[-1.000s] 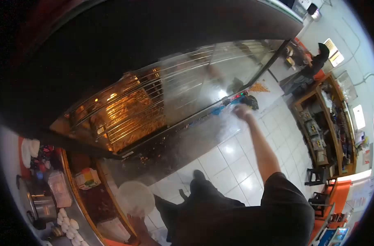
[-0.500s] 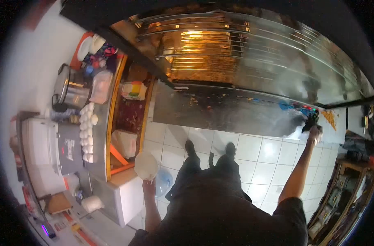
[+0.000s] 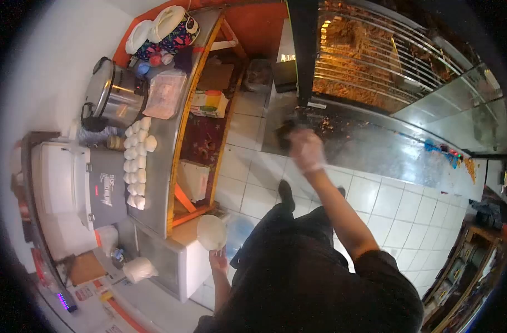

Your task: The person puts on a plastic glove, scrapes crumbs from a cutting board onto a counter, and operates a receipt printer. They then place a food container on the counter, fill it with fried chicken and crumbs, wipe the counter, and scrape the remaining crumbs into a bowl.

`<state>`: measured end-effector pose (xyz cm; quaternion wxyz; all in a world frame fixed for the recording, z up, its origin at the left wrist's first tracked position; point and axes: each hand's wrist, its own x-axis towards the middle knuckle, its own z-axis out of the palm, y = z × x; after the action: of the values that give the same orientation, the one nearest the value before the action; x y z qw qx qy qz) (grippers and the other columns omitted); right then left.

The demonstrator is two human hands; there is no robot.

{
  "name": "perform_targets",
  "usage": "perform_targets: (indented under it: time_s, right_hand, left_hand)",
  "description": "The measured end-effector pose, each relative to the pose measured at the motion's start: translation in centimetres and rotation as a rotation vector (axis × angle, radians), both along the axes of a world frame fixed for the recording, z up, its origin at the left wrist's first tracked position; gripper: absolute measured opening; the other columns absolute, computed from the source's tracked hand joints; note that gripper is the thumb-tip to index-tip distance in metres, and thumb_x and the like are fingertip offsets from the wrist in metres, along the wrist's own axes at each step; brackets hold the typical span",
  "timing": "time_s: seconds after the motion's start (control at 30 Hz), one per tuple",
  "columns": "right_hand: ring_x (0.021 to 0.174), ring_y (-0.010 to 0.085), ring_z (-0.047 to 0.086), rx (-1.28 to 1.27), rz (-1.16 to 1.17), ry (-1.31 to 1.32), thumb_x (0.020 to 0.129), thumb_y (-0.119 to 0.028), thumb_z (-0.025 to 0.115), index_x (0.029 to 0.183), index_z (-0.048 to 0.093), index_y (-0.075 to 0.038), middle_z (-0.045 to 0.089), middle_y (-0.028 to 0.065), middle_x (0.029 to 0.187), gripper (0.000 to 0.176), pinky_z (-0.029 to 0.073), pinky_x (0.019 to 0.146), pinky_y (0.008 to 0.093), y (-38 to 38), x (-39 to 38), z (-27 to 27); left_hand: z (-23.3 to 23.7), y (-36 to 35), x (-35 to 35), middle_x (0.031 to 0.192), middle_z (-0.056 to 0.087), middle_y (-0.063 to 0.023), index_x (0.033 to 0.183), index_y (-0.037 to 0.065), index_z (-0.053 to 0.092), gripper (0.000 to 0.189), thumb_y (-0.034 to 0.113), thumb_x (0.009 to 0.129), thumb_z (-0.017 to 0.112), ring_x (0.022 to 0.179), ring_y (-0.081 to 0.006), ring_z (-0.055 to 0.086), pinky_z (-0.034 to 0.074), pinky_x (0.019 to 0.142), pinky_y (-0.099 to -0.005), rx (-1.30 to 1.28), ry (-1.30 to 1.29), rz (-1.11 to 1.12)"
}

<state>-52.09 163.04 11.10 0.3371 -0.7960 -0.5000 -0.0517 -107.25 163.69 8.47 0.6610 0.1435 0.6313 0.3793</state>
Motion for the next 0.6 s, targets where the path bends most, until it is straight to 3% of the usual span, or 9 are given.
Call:
perform_targets:
  time_s: [0.03, 0.07, 0.2, 0.27, 0.4, 0.47, 0.53, 0.57, 0.6]
  right_hand:
    - [0.108, 0.0332, 0.058, -0.883, -0.147, -0.446, 0.088, -0.016, 0.046, 0.117, 0.055, -0.004, 0.059, 0.0148, 0.122, 0.033, 0.05, 0.086, 0.0461, 3.9, -3.9, -1.6]
    - [0.134, 0.0352, 0.037, -0.665, -0.037, 0.183, 0.091, -0.02, 0.041, 0.126, 0.052, -0.003, 0.042, 0.0174, 0.143, 0.04, 0.037, 0.105, 0.0504, 5.8, -4.2, -1.1]
    - [0.144, 0.0337, 0.015, -0.811, -0.12, 0.23, 0.092, -0.023, 0.043, 0.134, 0.048, -0.009, 0.029, 0.0143, 0.152, 0.045, 0.017, 0.116, 0.051, 10.3, -6.3, 1.5]
    - [0.146, 0.0291, 0.01, -0.52, -0.127, 0.178, 0.094, -0.027, 0.041, 0.135, 0.047, -0.012, 0.028, 0.011, 0.153, 0.045, 0.01, 0.118, 0.0482, 11.2, -7.2, -1.6]
    - [0.146, 0.0246, 0.011, -0.304, -0.105, 0.001, 0.096, -0.028, 0.04, 0.136, 0.046, -0.011, 0.025, 0.0132, 0.154, 0.043, 0.009, 0.118, 0.046, 10.3, -6.0, -7.3]
    - [0.141, 0.0239, 0.029, -0.5, 0.212, -0.003, 0.097, -0.024, 0.039, 0.137, 0.043, -0.007, 0.036, 0.0194, 0.147, 0.043, 0.026, 0.115, 0.0426, 7.7, -3.5, -5.3]
    - [0.141, 0.0276, 0.028, -0.851, -0.037, 0.148, 0.092, -0.018, 0.042, 0.136, 0.044, -0.002, 0.039, 0.0223, 0.143, 0.047, 0.021, 0.117, 0.0429, 6.3, -2.4, -8.2]
    - [0.14, 0.027, 0.031, -0.796, -0.074, -0.399, 0.089, -0.014, 0.044, 0.133, 0.047, 0.0, 0.043, 0.0218, 0.141, 0.046, 0.022, 0.117, 0.0412, 2.1, -0.9, -12.4]
    - [0.14, 0.0278, 0.03, -0.801, -0.124, -0.062, 0.089, -0.012, 0.043, 0.133, 0.047, 0.001, 0.043, 0.0221, 0.142, 0.046, 0.021, 0.118, 0.0399, -0.3, 0.7, -7.6]
  left_hand:
    - [0.5, 0.7, -1.0, 0.118, 0.053, -0.0118, 0.121, -0.001, 0.05, 0.047, 0.003, 0.074, 0.058, 0.114, -0.0255, 0.052, 0.043, 0.107, -0.0417, -0.005, 0.01, -0.004]
    - [1.1, 1.5, -2.0, 0.118, 0.053, -0.0109, 0.121, -0.002, 0.048, 0.05, 0.002, 0.072, 0.058, 0.115, -0.0254, 0.051, 0.043, 0.107, -0.0413, -0.014, 0.045, -0.039]
    - [2.1, 4.0, -6.4, 0.119, 0.053, -0.0118, 0.115, -0.004, 0.05, 0.044, 0.0, 0.071, 0.056, 0.116, -0.0254, 0.051, 0.043, 0.107, -0.0411, -0.018, 0.049, -0.1]
    - [1.4, 5.4, -8.1, 0.119, 0.054, -0.0118, 0.112, -0.003, 0.052, 0.042, -0.001, 0.071, 0.055, 0.116, -0.0241, 0.052, 0.041, 0.109, -0.0412, -0.068, 0.054, -0.084]
    - [-0.8, 8.6, -9.5, 0.119, 0.056, -0.0105, 0.112, -0.003, 0.053, 0.04, 0.001, 0.072, 0.055, 0.117, -0.0236, 0.052, 0.04, 0.11, -0.0414, -0.091, 0.033, -0.103]
    - [-1.9, 10.2, -9.2, 0.12, 0.057, -0.0099, 0.114, -0.003, 0.053, 0.039, 0.002, 0.075, 0.056, 0.118, -0.0239, 0.053, 0.039, 0.111, -0.0416, -0.085, -0.056, -0.103]
    - [-1.8, 11.2, -7.2, 0.121, 0.057, -0.0101, 0.115, -0.003, 0.053, 0.039, 0.003, 0.077, 0.056, 0.119, -0.0237, 0.052, 0.039, 0.111, -0.042, -0.048, -0.124, -0.11]
    - [-1.6, 11.7, -5.6, 0.123, 0.057, -0.0103, 0.117, -0.003, 0.052, 0.038, 0.004, 0.079, 0.057, 0.119, -0.0235, 0.052, 0.038, 0.111, -0.0424, -0.004, -0.184, -0.106]
    - [-2.2, 12.3, -4.8, 0.123, 0.057, -0.0111, 0.118, -0.003, 0.052, 0.037, 0.006, 0.083, 0.057, 0.119, -0.0236, 0.052, 0.038, 0.111, -0.0427, 0.009, -0.176, -0.11]
